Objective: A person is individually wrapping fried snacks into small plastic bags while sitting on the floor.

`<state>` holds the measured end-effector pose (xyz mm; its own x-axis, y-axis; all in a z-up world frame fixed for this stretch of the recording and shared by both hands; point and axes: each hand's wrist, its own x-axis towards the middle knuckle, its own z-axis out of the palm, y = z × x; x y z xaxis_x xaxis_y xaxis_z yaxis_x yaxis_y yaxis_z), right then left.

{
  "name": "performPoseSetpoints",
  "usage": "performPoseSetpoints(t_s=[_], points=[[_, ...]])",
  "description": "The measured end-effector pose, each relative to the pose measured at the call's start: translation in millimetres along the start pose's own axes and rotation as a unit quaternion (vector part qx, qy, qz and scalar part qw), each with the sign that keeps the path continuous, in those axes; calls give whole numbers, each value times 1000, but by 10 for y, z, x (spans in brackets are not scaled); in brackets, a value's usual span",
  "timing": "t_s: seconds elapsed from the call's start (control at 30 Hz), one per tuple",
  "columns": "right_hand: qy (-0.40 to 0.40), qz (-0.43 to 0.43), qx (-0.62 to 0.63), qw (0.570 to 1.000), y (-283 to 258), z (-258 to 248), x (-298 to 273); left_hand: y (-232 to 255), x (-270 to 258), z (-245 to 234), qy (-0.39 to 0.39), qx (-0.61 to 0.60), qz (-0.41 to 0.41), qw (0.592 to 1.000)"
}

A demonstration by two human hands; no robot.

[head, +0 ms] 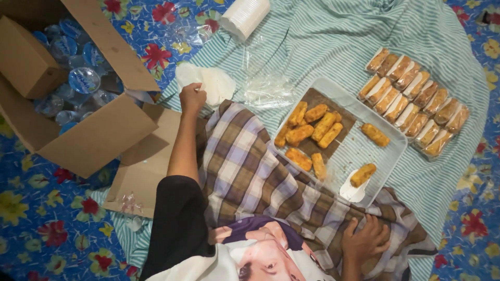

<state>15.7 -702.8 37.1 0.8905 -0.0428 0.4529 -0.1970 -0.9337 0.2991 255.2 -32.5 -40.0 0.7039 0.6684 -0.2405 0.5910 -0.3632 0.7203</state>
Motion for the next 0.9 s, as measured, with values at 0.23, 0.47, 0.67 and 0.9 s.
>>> performPoseSetpoints(t_s=[0.23, 0.47, 0.67, 0.9], points=[[15, 0, 12, 1000, -16, -23, 18, 272, -228, -275, 10, -13, 104, 994], [-16, 21, 27, 999, -14, 33, 0, 322, -184, -190, -34, -205, -82, 975], [-38, 58, 100, 993, 45, 108, -30, 963, -900, -283, -117, -353, -126, 920], [-52, 105, 499, 859, -413, -801, 591, 1398, -2166, 408, -285, -467, -5, 837]])
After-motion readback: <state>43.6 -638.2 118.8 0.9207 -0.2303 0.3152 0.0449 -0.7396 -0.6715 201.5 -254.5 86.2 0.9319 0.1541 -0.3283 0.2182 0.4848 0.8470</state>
